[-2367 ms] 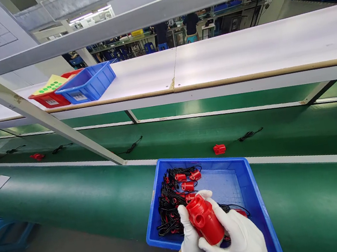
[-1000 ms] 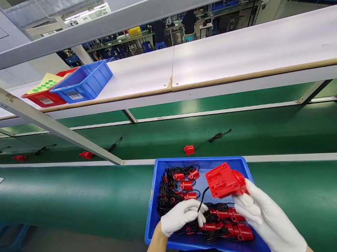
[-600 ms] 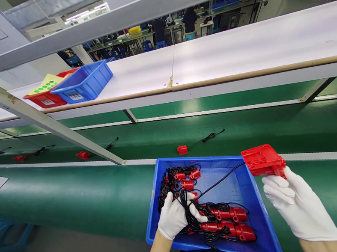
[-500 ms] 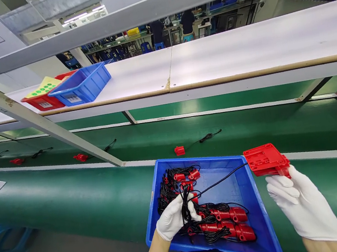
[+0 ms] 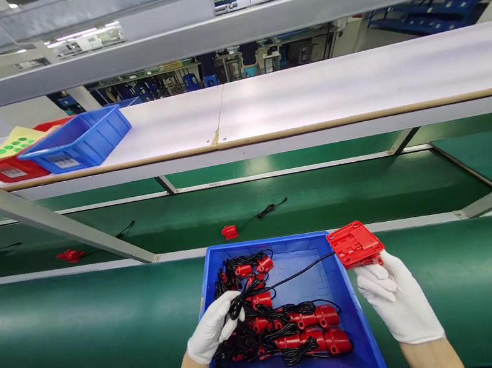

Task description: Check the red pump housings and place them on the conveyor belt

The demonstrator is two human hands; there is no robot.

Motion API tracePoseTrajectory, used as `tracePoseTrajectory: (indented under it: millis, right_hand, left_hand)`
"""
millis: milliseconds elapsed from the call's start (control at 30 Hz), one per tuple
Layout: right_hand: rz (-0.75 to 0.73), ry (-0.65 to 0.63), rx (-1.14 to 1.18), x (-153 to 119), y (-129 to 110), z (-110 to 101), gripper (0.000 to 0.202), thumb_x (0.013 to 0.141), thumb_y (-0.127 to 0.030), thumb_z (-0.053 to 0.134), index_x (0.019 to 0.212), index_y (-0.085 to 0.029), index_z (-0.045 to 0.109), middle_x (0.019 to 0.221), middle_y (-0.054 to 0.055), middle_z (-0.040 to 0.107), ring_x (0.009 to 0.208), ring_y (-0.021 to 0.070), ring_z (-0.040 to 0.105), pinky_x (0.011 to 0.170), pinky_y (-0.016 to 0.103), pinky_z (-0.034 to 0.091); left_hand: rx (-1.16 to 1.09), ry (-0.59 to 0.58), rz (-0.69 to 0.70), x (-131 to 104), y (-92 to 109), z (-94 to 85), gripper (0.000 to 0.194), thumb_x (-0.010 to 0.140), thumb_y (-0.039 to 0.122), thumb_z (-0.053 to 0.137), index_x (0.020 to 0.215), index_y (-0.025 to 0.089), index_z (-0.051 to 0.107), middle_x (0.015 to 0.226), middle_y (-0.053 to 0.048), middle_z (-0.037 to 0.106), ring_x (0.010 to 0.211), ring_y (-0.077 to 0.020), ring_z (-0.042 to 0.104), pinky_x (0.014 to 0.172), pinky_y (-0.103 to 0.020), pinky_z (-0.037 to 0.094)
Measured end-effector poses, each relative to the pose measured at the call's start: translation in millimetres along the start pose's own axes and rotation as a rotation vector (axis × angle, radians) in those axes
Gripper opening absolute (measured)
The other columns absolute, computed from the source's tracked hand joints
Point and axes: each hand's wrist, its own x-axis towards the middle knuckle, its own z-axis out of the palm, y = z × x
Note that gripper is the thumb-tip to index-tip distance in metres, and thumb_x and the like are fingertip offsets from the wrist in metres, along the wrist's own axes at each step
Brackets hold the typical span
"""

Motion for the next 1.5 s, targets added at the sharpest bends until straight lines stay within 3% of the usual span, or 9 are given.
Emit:
tracePoseTrajectory:
  millis: [100,200,400,633,733,867,1033,1300,1500]
  right_hand:
    - [-0.084,-0.005,-0.072,-2,-25,2,0.023,0.092,-0.005,0.043,0.077,-0.021,0.038,0.058,-0.009,0.026,0.037,0.0033,0.033,0.032,0.012,0.034]
    - [-0.236,-0.010,-0.231,-5,-72,6,0.017,0.091,-0.010,0.049,0.080,-0.021,0.042,0.061,-0.009,0.022,0.039,0.0022,0.022,0.031,0.012,0.023]
    - [-0.551,0.224,-0.870,26,-200,-10,0.027,0.095,-0.034,0.046,0.073,-0.023,0.037,0.068,-0.007,0.018,0.050,0.0050,0.011,0.040,0.022,0.008]
    - [-0.457,0.753,-1.328,133,-303,-66,0.031,0.097,-0.029,0.045,0.069,-0.020,0.038,0.061,-0.005,0.038,0.052,0.0069,0.032,0.053,0.026,0.027]
    - [-0.516,1.060,-1.498,169,-335,-80,0.020,0.091,-0.032,0.058,0.084,-0.013,0.057,0.075,0.002,0.057,0.062,0.0099,0.044,0.065,0.028,0.036]
    - [-0.657,1.253,-1.734,206,-367,-90,0.046,0.092,-0.040,0.056,0.124,-0.007,0.057,0.114,0.028,0.061,0.090,0.0228,0.054,0.076,0.039,0.033]
    - [-0.517,1.095,-2.036,260,-347,-120,0.053,0.096,-0.046,0.049,0.129,-0.005,0.052,0.114,0.026,0.062,0.099,0.0250,0.057,0.082,0.040,0.037]
    - [-0.043,0.790,-2.138,304,-201,-208,0.029,0.094,-0.037,0.060,0.110,-0.013,0.062,0.104,0.006,0.064,0.091,0.0156,0.063,0.081,0.034,0.054]
    - [-0.137,0.786,-2.101,301,-161,-201,0.032,0.093,-0.037,0.062,0.115,-0.014,0.061,0.110,0.008,0.063,0.097,0.0177,0.062,0.086,0.038,0.054]
  left_hand:
    - [0.490,0.408,0.029,12,-5,-28.7,0.049,0.092,0.049,0.047,0.125,0.015,0.059,0.115,-0.013,0.068,0.093,-0.0223,0.067,0.085,-0.036,0.054]
    - [0.781,0.737,-0.021,25,-22,-57.8,0.058,0.092,0.046,0.041,0.139,0.012,0.046,0.146,-0.019,0.047,0.136,-0.0334,0.042,0.114,-0.049,0.032]
    - [0.991,0.756,-0.311,30,-55,-69.8,0.060,0.094,0.057,0.034,0.139,0.019,0.043,0.134,-0.016,0.060,0.112,-0.0336,0.064,0.092,-0.047,0.051]
    - [1.049,0.772,-0.467,37,-52,-72.0,0.058,0.095,0.060,0.026,0.133,0.022,0.047,0.125,-0.017,0.065,0.107,-0.0365,0.066,0.089,-0.050,0.050]
    - [1.057,0.792,-0.492,39,-51,-73.3,0.057,0.094,0.061,0.028,0.131,0.023,0.049,0.121,-0.015,0.068,0.106,-0.0355,0.067,0.088,-0.047,0.050]
    - [1.095,0.824,-0.508,39,-52,-72.1,0.054,0.093,0.060,0.033,0.129,0.023,0.051,0.113,-0.013,0.071,0.101,-0.0337,0.069,0.085,-0.045,0.051]
    - [1.139,0.830,-0.552,39,-53,-71.6,0.056,0.093,0.062,0.031,0.130,0.024,0.050,0.110,-0.013,0.072,0.098,-0.0338,0.069,0.084,-0.044,0.051]
    - [1.117,0.836,-0.582,39,-45,-60.8,0.054,0.094,0.062,0.025,0.125,0.026,0.051,0.105,-0.010,0.073,0.096,-0.0340,0.070,0.082,-0.043,0.049]
    - [1.132,0.871,-0.560,39,-41,-50.8,0.050,0.095,0.059,0.029,0.123,0.025,0.053,0.104,-0.010,0.073,0.093,-0.0324,0.070,0.078,-0.040,0.049]
